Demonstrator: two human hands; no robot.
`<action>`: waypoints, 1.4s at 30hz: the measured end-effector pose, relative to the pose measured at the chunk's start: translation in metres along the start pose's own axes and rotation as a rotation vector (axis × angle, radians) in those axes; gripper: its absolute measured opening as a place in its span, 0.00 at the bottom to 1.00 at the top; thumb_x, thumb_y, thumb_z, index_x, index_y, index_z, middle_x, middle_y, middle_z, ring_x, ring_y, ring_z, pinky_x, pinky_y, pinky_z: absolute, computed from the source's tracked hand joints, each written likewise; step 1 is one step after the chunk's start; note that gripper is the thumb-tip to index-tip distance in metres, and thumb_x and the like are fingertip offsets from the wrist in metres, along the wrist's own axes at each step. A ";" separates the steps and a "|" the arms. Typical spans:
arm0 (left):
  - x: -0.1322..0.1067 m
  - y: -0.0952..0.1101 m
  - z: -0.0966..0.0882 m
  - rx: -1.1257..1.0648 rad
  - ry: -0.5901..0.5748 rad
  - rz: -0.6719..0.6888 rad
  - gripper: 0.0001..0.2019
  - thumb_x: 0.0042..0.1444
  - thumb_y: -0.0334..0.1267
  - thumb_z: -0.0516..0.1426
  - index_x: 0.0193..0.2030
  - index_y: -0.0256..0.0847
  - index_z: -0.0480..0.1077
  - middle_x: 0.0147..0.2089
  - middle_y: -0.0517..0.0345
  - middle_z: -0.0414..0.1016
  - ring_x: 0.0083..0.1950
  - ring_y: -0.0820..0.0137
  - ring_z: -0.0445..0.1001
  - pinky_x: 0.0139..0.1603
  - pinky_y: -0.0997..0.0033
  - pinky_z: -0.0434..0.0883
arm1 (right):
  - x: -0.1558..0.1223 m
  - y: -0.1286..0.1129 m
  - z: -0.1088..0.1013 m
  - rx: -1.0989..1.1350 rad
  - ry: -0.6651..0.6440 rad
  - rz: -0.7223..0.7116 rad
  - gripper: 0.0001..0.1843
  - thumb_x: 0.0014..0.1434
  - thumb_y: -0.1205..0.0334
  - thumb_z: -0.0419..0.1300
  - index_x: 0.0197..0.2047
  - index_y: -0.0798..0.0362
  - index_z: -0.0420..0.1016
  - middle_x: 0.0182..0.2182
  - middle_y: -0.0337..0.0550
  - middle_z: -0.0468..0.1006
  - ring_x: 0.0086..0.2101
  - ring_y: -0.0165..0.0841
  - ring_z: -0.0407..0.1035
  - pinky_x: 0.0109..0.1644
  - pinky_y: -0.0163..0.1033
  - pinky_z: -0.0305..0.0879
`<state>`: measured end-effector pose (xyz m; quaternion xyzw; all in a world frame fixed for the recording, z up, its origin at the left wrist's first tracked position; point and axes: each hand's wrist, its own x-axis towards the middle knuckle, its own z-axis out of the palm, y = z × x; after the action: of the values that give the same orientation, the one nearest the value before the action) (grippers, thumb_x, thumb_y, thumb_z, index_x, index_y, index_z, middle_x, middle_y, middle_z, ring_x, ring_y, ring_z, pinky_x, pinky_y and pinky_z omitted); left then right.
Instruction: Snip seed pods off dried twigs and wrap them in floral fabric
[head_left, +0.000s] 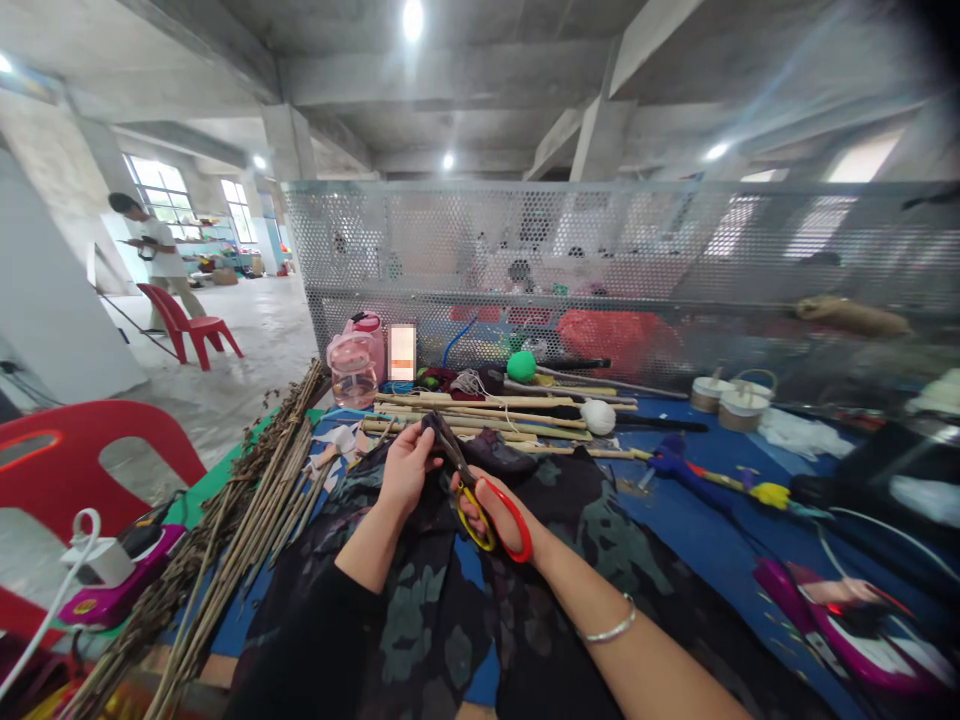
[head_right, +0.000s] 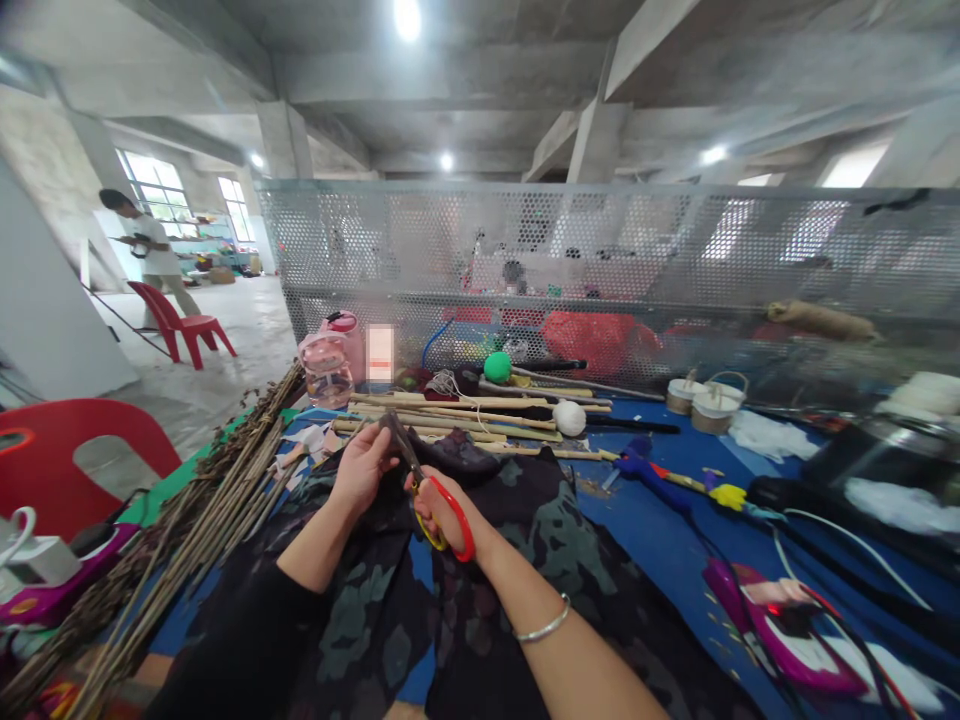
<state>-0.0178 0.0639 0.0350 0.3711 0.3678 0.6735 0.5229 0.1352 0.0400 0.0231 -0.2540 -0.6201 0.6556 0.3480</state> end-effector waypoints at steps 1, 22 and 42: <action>0.000 0.000 0.000 0.000 0.016 -0.001 0.22 0.41 0.48 0.63 0.42 0.37 0.70 0.36 0.54 0.75 0.30 0.75 0.73 0.24 0.82 0.68 | 0.000 0.000 0.001 0.009 -0.005 0.005 0.32 0.48 0.29 0.49 0.39 0.52 0.59 0.20 0.29 0.55 0.16 0.21 0.47 0.19 0.28 0.46; -0.002 -0.010 0.003 0.225 -0.072 -0.011 0.13 0.46 0.46 0.60 0.31 0.36 0.73 0.27 0.57 0.75 0.27 0.72 0.71 0.25 0.77 0.68 | -0.001 -0.006 0.003 -0.060 0.166 -0.032 0.32 0.51 0.30 0.46 0.36 0.53 0.63 0.14 0.27 0.52 0.12 0.20 0.43 0.14 0.28 0.42; -0.126 0.036 -0.064 1.751 -0.017 -0.163 0.38 0.44 0.48 0.60 0.61 0.37 0.52 0.58 0.40 0.60 0.51 0.56 0.70 0.44 0.66 0.65 | -0.038 -0.106 0.007 -0.091 0.428 -0.390 0.30 0.50 0.31 0.49 0.38 0.52 0.64 0.14 0.29 0.55 0.13 0.21 0.48 0.15 0.27 0.46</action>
<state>-0.0675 -0.0730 0.0231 0.6166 0.7735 0.1074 0.0997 0.1680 0.0051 0.1249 -0.2780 -0.5984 0.4794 0.5786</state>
